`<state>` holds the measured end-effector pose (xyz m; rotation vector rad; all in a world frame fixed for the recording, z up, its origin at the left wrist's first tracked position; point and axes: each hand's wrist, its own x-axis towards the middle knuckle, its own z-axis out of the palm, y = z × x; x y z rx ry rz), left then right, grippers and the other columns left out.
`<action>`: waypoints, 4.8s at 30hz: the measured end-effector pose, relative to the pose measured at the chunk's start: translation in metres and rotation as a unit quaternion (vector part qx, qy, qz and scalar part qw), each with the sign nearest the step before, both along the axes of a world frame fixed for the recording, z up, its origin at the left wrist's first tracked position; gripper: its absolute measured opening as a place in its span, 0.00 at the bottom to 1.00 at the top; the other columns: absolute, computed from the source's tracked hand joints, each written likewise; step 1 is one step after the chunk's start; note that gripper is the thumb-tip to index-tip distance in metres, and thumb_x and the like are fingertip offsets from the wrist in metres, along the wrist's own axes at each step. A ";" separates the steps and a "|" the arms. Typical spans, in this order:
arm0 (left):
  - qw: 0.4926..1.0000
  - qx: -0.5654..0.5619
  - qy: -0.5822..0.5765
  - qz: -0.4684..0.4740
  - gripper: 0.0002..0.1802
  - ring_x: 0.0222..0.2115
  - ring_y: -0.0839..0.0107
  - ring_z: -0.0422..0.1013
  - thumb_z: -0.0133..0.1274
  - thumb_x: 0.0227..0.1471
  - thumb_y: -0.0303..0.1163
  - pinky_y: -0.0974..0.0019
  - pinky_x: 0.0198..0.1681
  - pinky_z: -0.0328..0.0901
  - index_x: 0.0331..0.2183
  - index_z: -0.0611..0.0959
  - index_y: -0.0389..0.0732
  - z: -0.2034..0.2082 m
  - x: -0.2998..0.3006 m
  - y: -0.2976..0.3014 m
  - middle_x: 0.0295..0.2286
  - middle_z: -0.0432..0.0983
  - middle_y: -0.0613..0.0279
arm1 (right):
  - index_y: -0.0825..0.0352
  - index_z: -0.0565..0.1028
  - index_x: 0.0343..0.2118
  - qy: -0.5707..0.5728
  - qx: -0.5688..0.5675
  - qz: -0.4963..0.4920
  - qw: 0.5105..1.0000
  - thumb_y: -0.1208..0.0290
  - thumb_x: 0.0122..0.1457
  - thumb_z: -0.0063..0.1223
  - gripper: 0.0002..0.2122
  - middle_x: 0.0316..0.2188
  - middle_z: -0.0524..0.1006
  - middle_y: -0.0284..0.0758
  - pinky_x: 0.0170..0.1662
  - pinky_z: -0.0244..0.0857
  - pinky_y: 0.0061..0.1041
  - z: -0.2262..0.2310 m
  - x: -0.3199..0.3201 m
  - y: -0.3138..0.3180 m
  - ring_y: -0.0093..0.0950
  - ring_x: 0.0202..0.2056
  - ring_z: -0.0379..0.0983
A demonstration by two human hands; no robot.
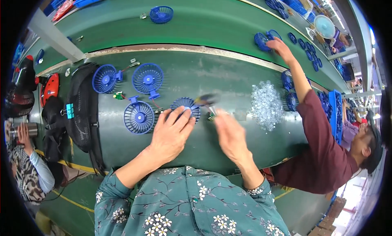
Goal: The person assembles fan parts by fitting circuit boards into plastic fan grilles and tapping them with a small hammer.
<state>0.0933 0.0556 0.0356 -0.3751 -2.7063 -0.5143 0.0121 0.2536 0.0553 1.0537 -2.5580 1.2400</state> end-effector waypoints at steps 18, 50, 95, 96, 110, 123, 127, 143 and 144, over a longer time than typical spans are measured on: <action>0.994 -0.032 -0.087 0.064 0.44 0.56 0.47 0.59 0.63 0.42 0.50 0.43 0.58 0.53 0.51 0.70 0.25 0.023 0.000 -0.004 0.50 0.66 0.41 | 0.72 0.77 0.34 -0.059 0.221 -0.272 0.935 0.68 0.57 0.53 0.10 0.29 0.76 0.54 0.39 0.66 0.46 -0.013 -0.143 0.046 0.52 0.35 0.74; 0.962 0.258 -0.058 -0.072 0.44 0.51 0.45 0.64 0.68 0.35 0.31 0.50 0.53 0.64 0.54 0.65 0.37 0.026 -0.008 0.004 0.53 0.62 0.45 | 0.72 0.77 0.36 -0.709 -0.307 -0.005 0.634 0.66 0.65 0.52 0.12 0.08 0.61 0.21 0.09 0.42 0.15 0.004 -0.025 -0.003 0.11 0.07 0.47; 0.999 0.000 0.034 -0.002 0.14 0.34 0.60 0.68 0.58 0.43 0.32 0.55 0.39 0.61 0.34 0.79 0.36 0.021 -0.013 0.011 0.30 0.71 0.58 | 0.75 0.73 0.43 -0.561 -0.181 -0.033 0.807 0.65 0.61 0.57 0.16 0.12 0.64 0.23 0.11 0.46 0.16 0.005 -0.022 -0.034 0.11 0.09 0.54; 1.000 0.019 0.016 -0.010 0.18 0.35 0.59 0.69 0.62 0.43 0.33 0.55 0.39 0.62 0.38 0.80 0.36 0.024 -0.013 0.012 0.31 0.71 0.58 | 0.75 0.73 0.43 -0.558 -0.192 -0.035 0.807 0.67 0.61 0.56 0.15 0.12 0.64 0.23 0.11 0.47 0.17 0.003 -0.022 -0.030 0.12 0.09 0.54; 0.511 0.776 -0.369 0.008 0.30 0.20 0.68 0.75 0.46 0.63 0.47 0.68 0.20 0.71 0.55 0.62 0.34 0.033 -0.005 -0.004 0.37 0.77 0.44 | 0.76 0.72 0.46 -0.530 -0.267 0.015 0.805 0.67 0.63 0.52 0.16 0.13 0.66 0.25 0.11 0.47 0.16 0.011 -0.033 -0.014 0.12 0.09 0.54; 0.439 0.831 -0.342 -0.015 0.18 0.25 0.67 0.76 0.43 0.65 0.39 0.65 0.26 0.74 0.49 0.70 0.35 0.034 -0.017 0.008 0.39 0.77 0.38 | 0.76 0.75 0.44 -0.472 -0.202 0.029 0.858 0.65 0.64 0.52 0.16 0.13 0.67 0.25 0.11 0.45 0.16 0.021 -0.046 -0.033 0.12 0.08 0.54; 0.432 0.845 -0.315 0.011 0.15 0.25 0.69 0.76 0.47 0.63 0.34 0.66 0.26 0.74 0.46 0.73 0.34 0.032 -0.018 0.011 0.36 0.78 0.39 | 0.74 0.76 0.42 -0.477 -0.197 0.023 0.856 0.63 0.61 0.56 0.16 0.14 0.67 0.25 0.12 0.45 0.16 0.026 -0.048 -0.038 0.11 0.11 0.56; 0.457 0.850 -0.258 0.044 0.13 0.21 0.74 0.74 0.51 0.60 0.33 0.69 0.21 0.72 0.42 0.77 0.33 0.021 -0.022 0.001 0.33 0.80 0.49 | 0.70 0.77 0.42 -0.324 -0.121 0.043 0.937 0.67 0.57 0.61 0.13 0.22 0.74 0.31 0.25 0.59 0.23 0.012 0.003 -0.024 0.16 0.23 0.63; 0.483 0.841 -0.241 0.046 0.13 0.21 0.73 0.74 0.51 0.60 0.32 0.69 0.21 0.72 0.42 0.75 0.33 0.020 -0.022 0.002 0.33 0.79 0.49 | 0.70 0.76 0.42 -0.323 -0.063 0.038 0.943 0.70 0.57 0.60 0.13 0.23 0.75 0.33 0.25 0.61 0.24 0.022 0.000 -0.023 0.19 0.22 0.66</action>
